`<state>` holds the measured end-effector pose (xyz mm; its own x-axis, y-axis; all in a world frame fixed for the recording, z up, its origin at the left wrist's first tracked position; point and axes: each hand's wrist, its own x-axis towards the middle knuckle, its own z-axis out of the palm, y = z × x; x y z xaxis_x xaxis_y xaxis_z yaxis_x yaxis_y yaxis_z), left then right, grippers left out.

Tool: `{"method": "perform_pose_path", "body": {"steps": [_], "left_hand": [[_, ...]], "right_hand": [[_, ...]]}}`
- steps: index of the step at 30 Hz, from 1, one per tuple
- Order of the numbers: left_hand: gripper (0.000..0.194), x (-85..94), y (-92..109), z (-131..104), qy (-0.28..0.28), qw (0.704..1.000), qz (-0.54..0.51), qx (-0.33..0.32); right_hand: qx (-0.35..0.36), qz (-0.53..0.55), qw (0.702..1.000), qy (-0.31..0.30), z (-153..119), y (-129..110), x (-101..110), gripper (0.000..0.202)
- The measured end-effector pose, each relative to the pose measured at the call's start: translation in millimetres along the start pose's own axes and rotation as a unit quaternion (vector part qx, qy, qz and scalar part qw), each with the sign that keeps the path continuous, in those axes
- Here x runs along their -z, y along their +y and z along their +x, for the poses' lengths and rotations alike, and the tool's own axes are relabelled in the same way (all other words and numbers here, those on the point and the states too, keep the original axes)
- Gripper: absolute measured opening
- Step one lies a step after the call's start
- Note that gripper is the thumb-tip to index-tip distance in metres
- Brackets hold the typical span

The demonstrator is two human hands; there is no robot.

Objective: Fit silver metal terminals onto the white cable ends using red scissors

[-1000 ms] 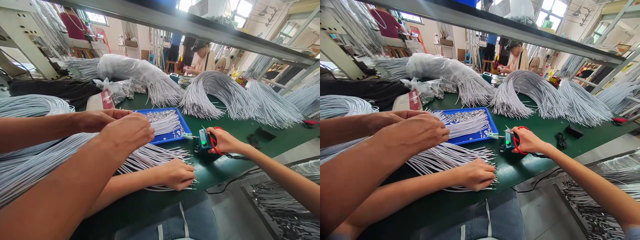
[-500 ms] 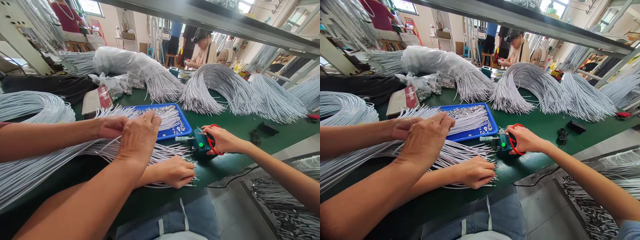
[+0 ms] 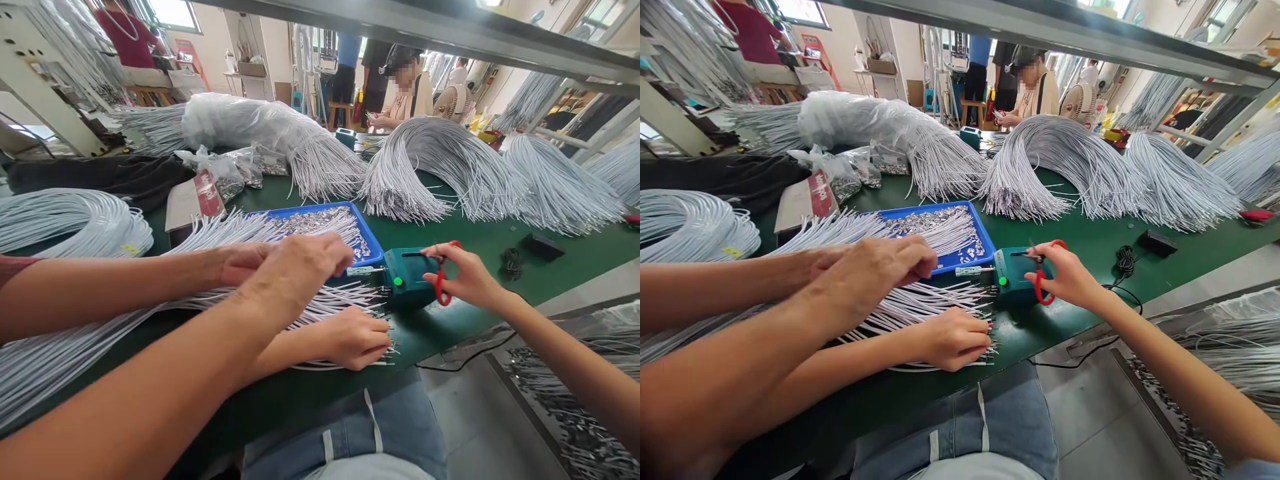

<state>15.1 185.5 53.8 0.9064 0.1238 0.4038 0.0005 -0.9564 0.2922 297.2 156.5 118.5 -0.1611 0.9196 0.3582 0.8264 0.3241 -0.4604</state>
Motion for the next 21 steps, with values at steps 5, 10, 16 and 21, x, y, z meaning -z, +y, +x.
{"method": "perform_pose_path", "body": {"steps": [5, 10, 16, 21], "left_hand": [[0.025, -0.4, -1.0, 4.1, -0.041, 0.997, 0.018, -0.069], [0.025, 0.4, -1.4, 3.7, -0.046, 0.996, 0.018, -0.071], [0.024, 0.0, -1.7, 3.7, -0.038, 0.997, 0.012, -0.071], [0.020, 1.6, -0.2, 3.8, -0.034, 0.996, 0.014, -0.075]], "right_hand": [[-0.114, 0.002, 0.983, 0.145, -31.6, 33.7, 10.9, 0.038], [-0.204, -0.034, 0.971, 0.123, -39.9, 64.7, 15.7, 0.052], [-0.199, -0.103, 0.973, 0.050, 2.6, 77.2, 15.8, 0.043], [-0.188, -0.132, 0.971, -0.062, 41.9, 92.5, 6.0, 0.044]]}}
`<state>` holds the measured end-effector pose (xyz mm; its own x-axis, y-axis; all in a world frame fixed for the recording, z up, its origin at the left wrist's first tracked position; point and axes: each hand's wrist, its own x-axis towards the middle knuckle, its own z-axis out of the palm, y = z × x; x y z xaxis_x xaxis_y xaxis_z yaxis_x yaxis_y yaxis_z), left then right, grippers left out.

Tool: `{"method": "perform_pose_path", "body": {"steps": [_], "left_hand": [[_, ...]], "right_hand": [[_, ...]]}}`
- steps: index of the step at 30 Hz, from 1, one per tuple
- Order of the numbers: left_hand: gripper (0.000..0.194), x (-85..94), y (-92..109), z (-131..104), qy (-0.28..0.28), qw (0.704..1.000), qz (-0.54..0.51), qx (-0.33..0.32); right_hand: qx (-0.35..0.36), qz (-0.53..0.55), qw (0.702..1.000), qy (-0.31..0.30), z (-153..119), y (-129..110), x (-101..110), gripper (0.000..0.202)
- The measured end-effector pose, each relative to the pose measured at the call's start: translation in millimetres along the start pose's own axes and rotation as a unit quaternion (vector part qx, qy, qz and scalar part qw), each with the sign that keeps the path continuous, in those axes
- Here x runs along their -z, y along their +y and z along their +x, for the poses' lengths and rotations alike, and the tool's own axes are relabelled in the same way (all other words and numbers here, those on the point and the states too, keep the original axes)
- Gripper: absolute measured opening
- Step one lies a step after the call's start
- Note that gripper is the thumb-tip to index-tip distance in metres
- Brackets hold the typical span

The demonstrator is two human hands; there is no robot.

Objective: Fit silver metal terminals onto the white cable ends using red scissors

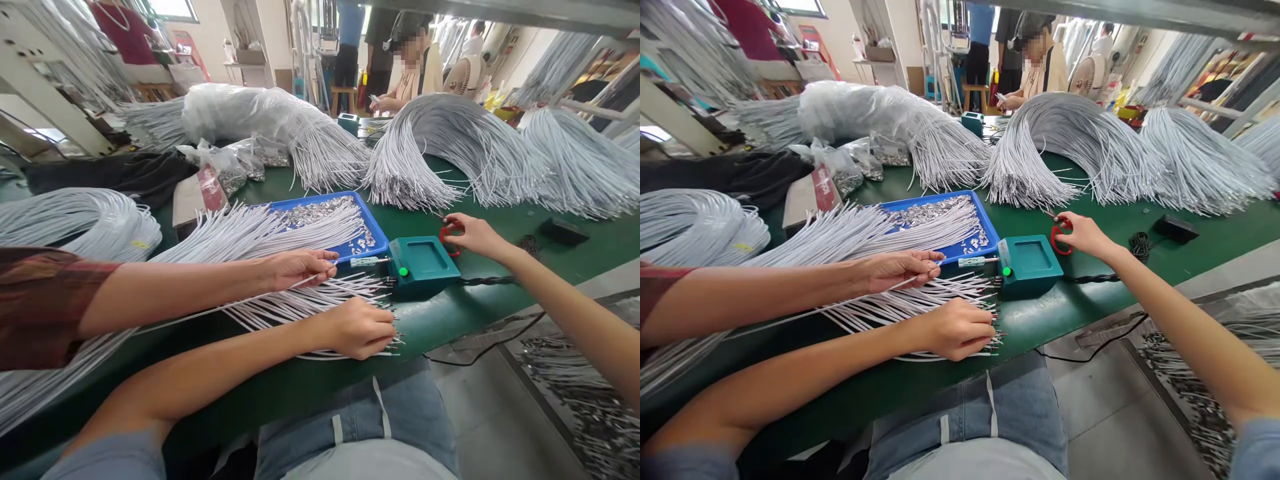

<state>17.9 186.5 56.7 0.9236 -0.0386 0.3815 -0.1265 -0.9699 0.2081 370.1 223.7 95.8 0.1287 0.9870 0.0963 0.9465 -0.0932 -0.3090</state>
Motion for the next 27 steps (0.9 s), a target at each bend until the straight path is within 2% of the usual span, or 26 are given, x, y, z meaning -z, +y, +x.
{"method": "perform_pose_path", "body": {"steps": [3, 5, 7, 10, 12, 14, 16, 20, 22, 24, 27], "left_hand": [[0.021, 3.5, 2.1, 1.0, -0.007, 1.000, 0.002, 0.007], [0.023, 5.7, 3.4, 2.0, -0.012, 1.000, 0.003, 0.011], [0.025, 6.7, 3.9, 2.7, -0.017, 1.000, 0.002, 0.013], [0.026, 5.6, 3.3, 2.7, -0.024, 1.000, -0.001, 0.014], [0.026, 4.1, 2.6, 2.2, -0.023, 1.000, -0.003, 0.014], [0.027, 2.8, 1.9, 1.5, -0.022, 1.000, -0.004, 0.016], [0.027, 2.0, 1.4, 0.9, -0.022, 1.000, -0.004, 0.017], [0.027, 1.3, 1.1, 0.2, -0.023, 1.000, -0.005, 0.015], [0.026, 1.3, 1.3, 0.1, -0.021, 1.000, -0.006, 0.015], [0.026, 1.6, 1.7, 0.3, -0.018, 1.000, -0.006, 0.015], [0.027, 2.3, 2.1, 0.9, -0.010, 1.000, -0.005, 0.011]], "right_hand": [[0.032, -0.076, 0.992, -0.091, 3.4, -2.8, -4.3, 0.048], [0.043, -0.104, 0.988, -0.104, -5.9, -10.9, -4.4, 0.042], [0.048, -0.082, 0.994, -0.055, -21.6, -26.0, -3.1, 0.037], [0.055, 0.052, 0.996, 0.045, -47.1, -58.0, -3.1, 0.038], [0.113, 0.089, 0.987, 0.071, -57.7, -80.0, -6.4, 0.032], [0.177, 0.081, 0.977, 0.093, -58.9, -99.2, -11.3, 0.028], [0.213, 0.063, 0.973, 0.057, -50.0, -115.7, -15.4, 0.026], [0.212, 0.015, 0.965, -0.155, -15.9, -144.5, -15.3, 0.034], [0.220, -0.019, 0.948, -0.229, -1.6, -155.6, -12.7, 0.029], [0.225, -0.035, 0.936, -0.267, 5.6, -162.7, -10.9, 0.023], [0.220, -0.051, 0.940, -0.256, 3.6, -167.0, -11.3, 0.021]]}}
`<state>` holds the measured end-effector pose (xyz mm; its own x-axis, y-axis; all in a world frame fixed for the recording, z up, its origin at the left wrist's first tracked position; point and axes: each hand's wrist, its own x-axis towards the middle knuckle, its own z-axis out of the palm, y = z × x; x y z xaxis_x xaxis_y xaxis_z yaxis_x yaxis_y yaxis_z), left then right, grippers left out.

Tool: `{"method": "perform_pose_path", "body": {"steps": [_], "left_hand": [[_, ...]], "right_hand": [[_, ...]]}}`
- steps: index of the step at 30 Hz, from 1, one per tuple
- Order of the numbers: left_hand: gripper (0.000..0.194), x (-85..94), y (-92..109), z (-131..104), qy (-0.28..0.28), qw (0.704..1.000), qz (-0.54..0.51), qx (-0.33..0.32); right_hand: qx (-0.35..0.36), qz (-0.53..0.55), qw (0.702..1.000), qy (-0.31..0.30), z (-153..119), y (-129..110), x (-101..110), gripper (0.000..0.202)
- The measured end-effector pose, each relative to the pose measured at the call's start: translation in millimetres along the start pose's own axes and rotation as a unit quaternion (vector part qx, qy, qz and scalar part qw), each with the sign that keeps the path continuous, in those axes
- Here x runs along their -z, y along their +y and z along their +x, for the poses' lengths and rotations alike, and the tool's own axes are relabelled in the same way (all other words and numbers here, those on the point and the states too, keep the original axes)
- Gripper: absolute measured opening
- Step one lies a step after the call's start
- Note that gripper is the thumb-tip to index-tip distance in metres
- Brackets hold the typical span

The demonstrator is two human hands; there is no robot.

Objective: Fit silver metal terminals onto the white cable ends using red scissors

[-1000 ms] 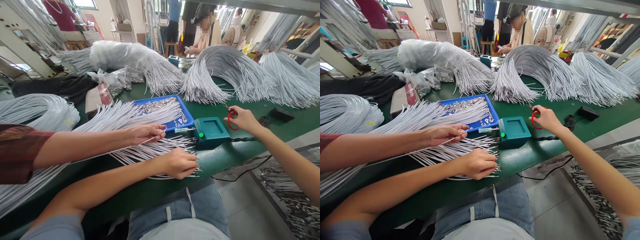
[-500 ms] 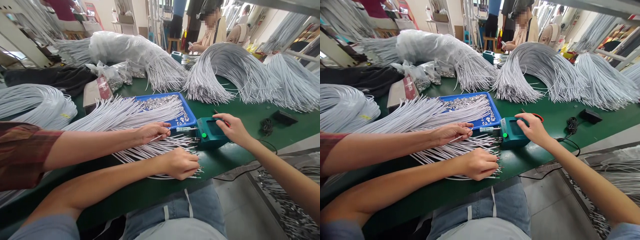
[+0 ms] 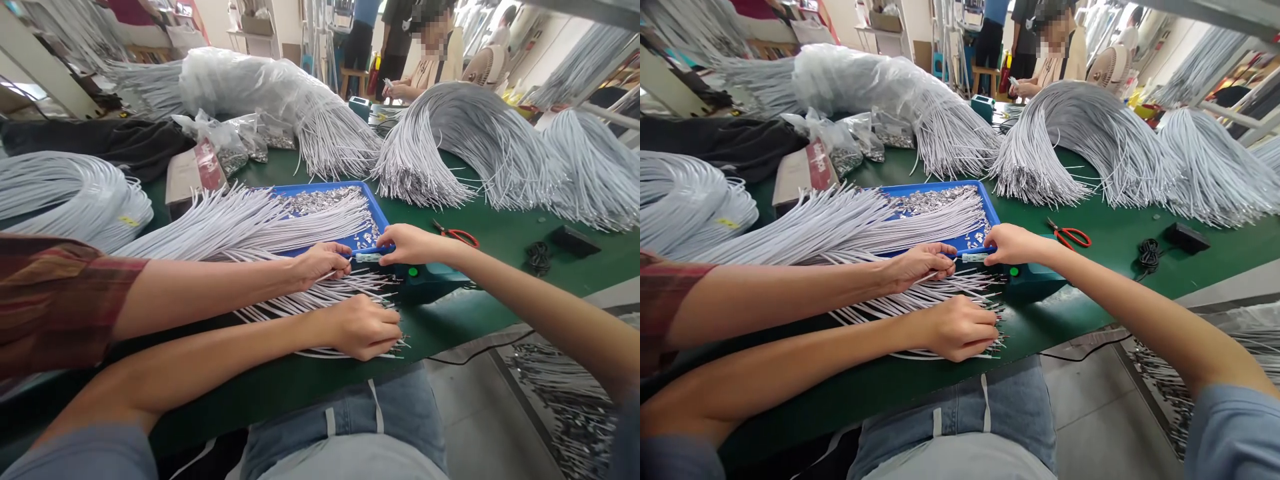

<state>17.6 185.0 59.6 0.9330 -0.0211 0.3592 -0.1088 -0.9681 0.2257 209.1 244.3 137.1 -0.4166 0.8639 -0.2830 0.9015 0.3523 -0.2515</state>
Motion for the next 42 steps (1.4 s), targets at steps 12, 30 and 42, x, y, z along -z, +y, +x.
{"method": "perform_pose_path", "body": {"steps": [12, 30, 42], "left_hand": [[0.026, 4.0, 1.7, 2.2, 0.007, 1.000, 0.002, -0.002], [0.023, 4.1, -0.2, 2.1, 0.023, 1.000, 0.001, -0.011], [0.021, 0.9, -0.4, 2.1, 0.027, 1.000, 0.003, -0.009]], "right_hand": [[-0.025, -0.104, 0.992, 0.071, -5.9, -19.4, -16.1, 0.010], [-0.028, -0.092, 0.992, 0.078, -7.2, -22.1, -14.0, 0.010], [-0.029, -0.099, 0.990, 0.091, -6.8, -22.4, -17.1, 0.015]]}}
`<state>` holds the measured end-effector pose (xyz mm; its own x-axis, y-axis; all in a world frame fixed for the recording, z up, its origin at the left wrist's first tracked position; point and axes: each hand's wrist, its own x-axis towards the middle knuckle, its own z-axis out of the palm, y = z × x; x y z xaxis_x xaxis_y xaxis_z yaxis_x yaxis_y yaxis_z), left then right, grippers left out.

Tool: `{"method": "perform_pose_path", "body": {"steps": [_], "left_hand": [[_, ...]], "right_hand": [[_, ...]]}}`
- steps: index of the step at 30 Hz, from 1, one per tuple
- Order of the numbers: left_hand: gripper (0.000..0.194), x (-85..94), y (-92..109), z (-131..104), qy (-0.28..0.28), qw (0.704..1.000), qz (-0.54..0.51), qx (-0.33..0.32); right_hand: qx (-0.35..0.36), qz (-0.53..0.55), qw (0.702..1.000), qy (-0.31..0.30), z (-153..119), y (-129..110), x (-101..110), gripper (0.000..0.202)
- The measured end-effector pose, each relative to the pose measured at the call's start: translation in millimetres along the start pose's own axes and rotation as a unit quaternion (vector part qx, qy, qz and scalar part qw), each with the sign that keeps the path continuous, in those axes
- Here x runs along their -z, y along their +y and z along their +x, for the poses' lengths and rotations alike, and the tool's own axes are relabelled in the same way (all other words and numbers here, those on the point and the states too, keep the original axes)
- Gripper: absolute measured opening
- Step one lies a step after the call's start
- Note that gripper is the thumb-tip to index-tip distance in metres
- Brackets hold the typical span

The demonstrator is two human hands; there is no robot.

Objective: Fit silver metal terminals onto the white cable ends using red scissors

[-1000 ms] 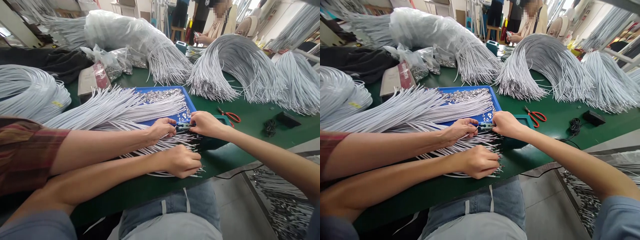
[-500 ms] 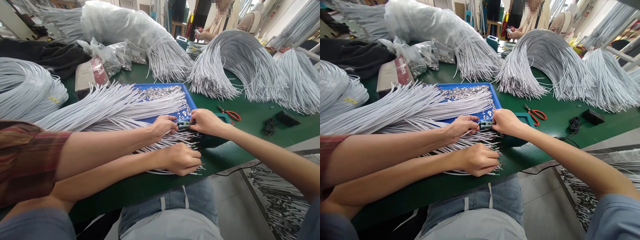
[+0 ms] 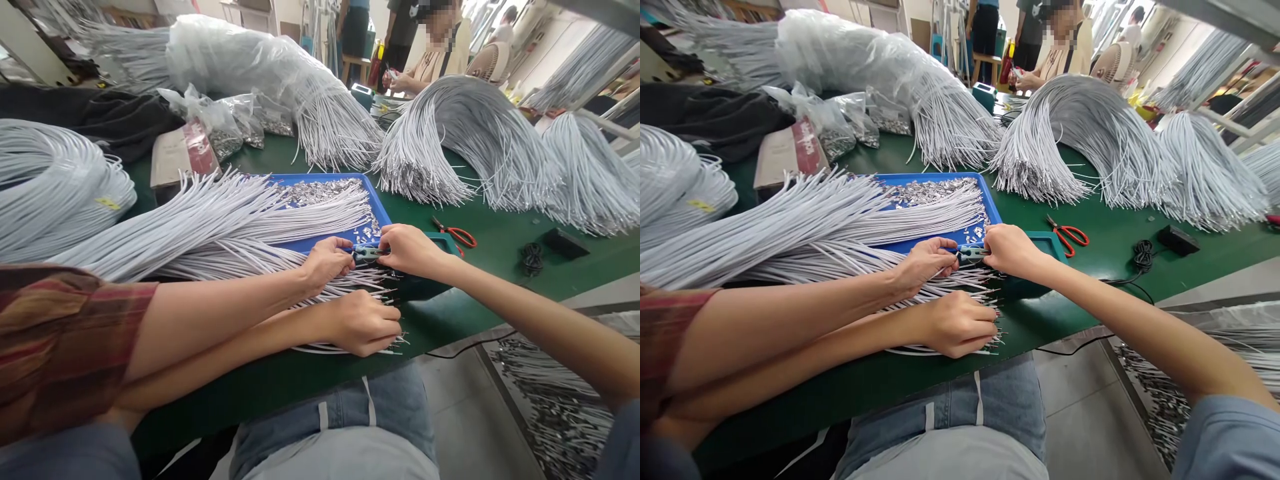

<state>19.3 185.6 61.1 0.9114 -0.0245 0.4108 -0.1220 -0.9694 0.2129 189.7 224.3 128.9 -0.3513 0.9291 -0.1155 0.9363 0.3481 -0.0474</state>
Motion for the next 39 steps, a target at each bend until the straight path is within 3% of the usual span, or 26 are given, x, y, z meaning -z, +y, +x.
{"method": "perform_pose_path", "body": {"steps": [16, 21, 26, 32, 39], "left_hand": [[0.023, -2.6, -1.0, -2.8, 0.013, 1.000, -0.005, 0.002], [0.023, -1.6, -0.3, -1.9, 0.018, 1.000, -0.004, 0.001], [0.029, 1.6, 1.5, -1.4, 0.011, 1.000, 0.000, 0.004], [0.031, 0.4, 2.3, -3.2, -0.006, 1.000, 0.003, 0.010], [0.031, 2.5, 2.4, -1.5, -0.002, 1.000, 0.006, 0.006]], "right_hand": [[0.001, -0.004, 1.000, 0.009, -1.8, -0.1, -1.7, 0.016], [0.011, 0.006, 1.000, -0.015, -4.9, 2.1, 2.8, 0.012], [0.025, 0.064, 0.998, 0.012, -3.0, -2.0, -0.4, 0.047], [0.027, -0.037, 0.999, -0.018, -1.5, -10.4, -7.1, 0.020], [-0.020, -0.072, 0.997, -0.034, -3.6, 2.9, -1.2, 0.018]]}}
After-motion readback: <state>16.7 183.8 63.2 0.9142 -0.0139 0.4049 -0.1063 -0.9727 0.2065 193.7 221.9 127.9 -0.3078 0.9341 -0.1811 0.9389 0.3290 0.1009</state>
